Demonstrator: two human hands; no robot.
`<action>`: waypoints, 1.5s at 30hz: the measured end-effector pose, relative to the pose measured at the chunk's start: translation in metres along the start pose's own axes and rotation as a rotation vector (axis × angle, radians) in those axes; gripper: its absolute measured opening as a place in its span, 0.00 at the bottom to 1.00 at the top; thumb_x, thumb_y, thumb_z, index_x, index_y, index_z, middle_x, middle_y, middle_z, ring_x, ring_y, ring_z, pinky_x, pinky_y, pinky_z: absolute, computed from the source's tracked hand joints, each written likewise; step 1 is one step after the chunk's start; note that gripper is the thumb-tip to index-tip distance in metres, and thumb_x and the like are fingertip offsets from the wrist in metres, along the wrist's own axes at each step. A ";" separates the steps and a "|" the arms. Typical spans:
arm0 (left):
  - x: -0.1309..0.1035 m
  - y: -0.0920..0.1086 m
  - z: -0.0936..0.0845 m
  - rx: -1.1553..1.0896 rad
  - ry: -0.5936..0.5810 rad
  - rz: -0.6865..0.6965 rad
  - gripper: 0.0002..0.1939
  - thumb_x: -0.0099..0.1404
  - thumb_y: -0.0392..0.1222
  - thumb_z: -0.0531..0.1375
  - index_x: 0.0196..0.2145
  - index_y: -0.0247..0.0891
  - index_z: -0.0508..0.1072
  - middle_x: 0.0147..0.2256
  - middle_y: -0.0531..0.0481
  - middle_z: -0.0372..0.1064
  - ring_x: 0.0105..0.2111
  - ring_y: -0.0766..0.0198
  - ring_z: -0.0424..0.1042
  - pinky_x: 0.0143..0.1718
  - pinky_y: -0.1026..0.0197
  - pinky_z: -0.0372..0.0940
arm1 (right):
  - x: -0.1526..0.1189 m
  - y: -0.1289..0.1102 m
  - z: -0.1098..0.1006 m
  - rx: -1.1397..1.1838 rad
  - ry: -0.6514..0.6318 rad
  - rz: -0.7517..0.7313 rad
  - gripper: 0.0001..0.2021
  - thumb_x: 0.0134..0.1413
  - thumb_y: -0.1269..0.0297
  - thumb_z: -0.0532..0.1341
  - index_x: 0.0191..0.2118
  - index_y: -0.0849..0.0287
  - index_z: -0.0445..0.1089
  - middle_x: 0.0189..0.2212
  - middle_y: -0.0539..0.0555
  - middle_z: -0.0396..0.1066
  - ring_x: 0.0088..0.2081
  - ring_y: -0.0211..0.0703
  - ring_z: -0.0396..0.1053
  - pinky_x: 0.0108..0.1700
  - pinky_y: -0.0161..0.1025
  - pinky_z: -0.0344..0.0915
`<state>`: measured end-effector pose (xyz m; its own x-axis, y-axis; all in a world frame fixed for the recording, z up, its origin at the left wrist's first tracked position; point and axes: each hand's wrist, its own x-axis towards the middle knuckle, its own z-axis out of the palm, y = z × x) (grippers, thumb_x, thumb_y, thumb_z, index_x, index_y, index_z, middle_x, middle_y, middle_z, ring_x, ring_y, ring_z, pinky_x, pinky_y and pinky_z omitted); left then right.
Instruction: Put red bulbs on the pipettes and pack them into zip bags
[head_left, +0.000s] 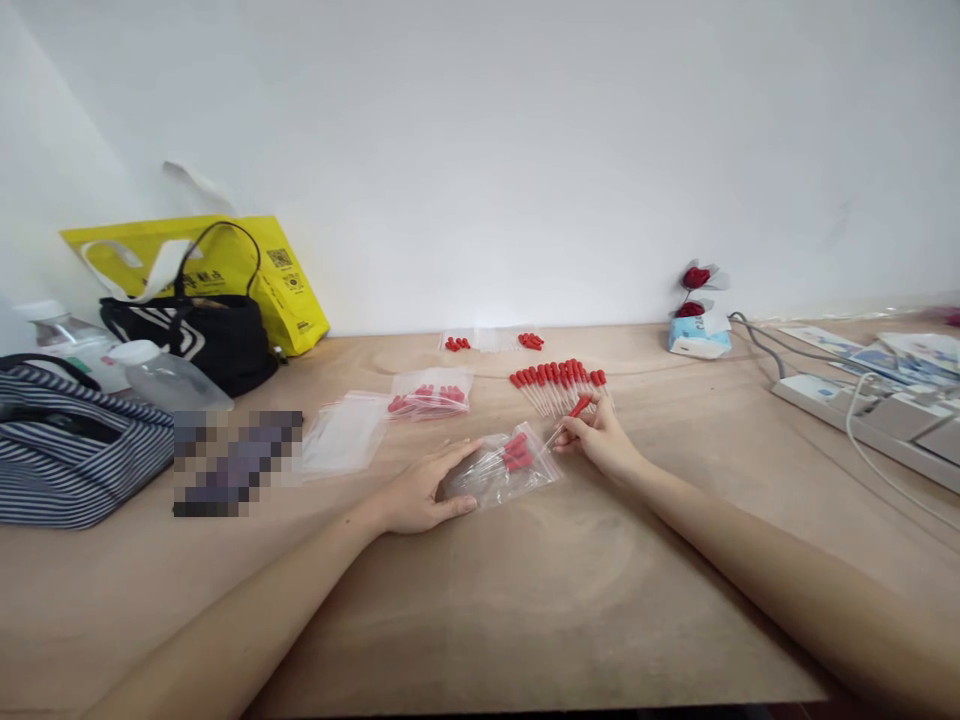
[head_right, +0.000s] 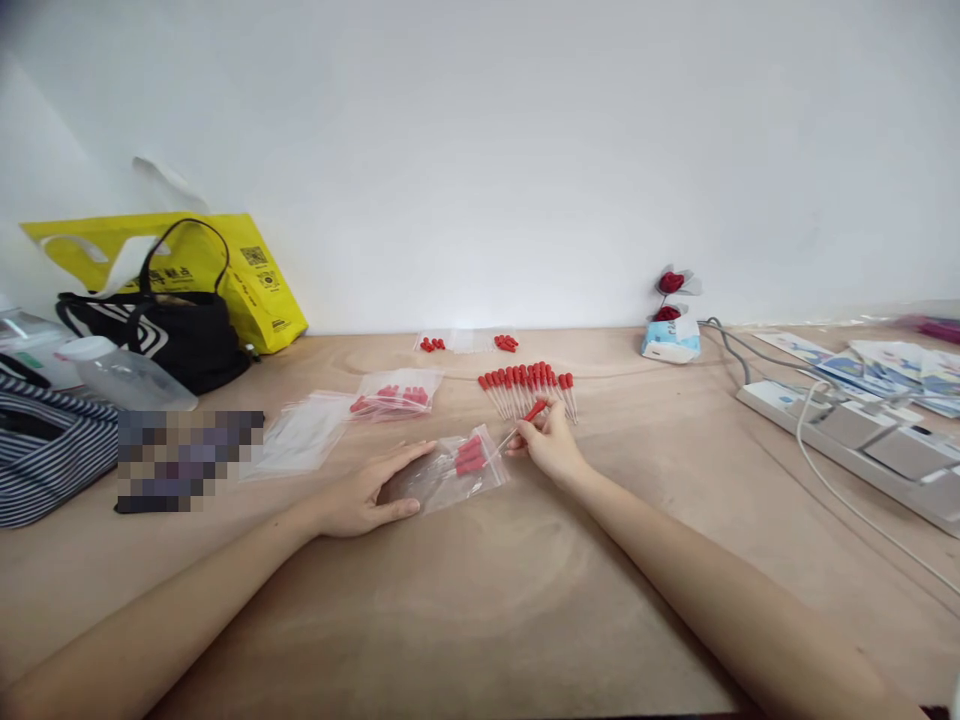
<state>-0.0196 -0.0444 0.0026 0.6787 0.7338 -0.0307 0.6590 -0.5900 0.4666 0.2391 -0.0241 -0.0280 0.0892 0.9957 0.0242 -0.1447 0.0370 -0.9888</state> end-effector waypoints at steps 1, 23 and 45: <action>0.000 0.000 0.000 0.007 0.001 0.004 0.33 0.59 0.51 0.53 0.58 0.41 0.47 0.59 0.47 0.45 0.59 0.55 0.45 0.57 0.49 0.45 | -0.002 0.000 0.001 0.008 -0.013 0.011 0.24 0.41 0.66 0.59 0.42 0.54 0.44 0.20 0.41 0.63 0.20 0.33 0.65 0.26 0.37 0.69; 0.001 -0.002 0.006 0.046 0.032 -0.024 0.36 0.58 0.58 0.52 0.59 0.39 0.47 0.59 0.46 0.45 0.59 0.54 0.44 0.57 0.49 0.45 | 0.002 -0.003 -0.008 -0.258 -0.639 0.022 0.15 0.36 0.57 0.65 0.31 0.61 0.74 0.32 0.53 0.73 0.33 0.37 0.68 0.40 0.38 0.62; 0.000 0.001 0.005 0.032 0.037 -0.035 0.37 0.57 0.58 0.53 0.58 0.39 0.48 0.59 0.44 0.46 0.58 0.52 0.47 0.56 0.48 0.48 | 0.003 -0.008 0.004 -0.423 -0.691 -0.020 0.14 0.46 0.66 0.57 0.40 0.60 0.70 0.29 0.51 0.72 0.34 0.39 0.68 0.38 0.38 0.64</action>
<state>-0.0171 -0.0463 -0.0013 0.6431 0.7656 -0.0139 0.6924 -0.5737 0.4375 0.2361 -0.0214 -0.0198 -0.5613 0.8276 -0.0088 0.2477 0.1579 -0.9559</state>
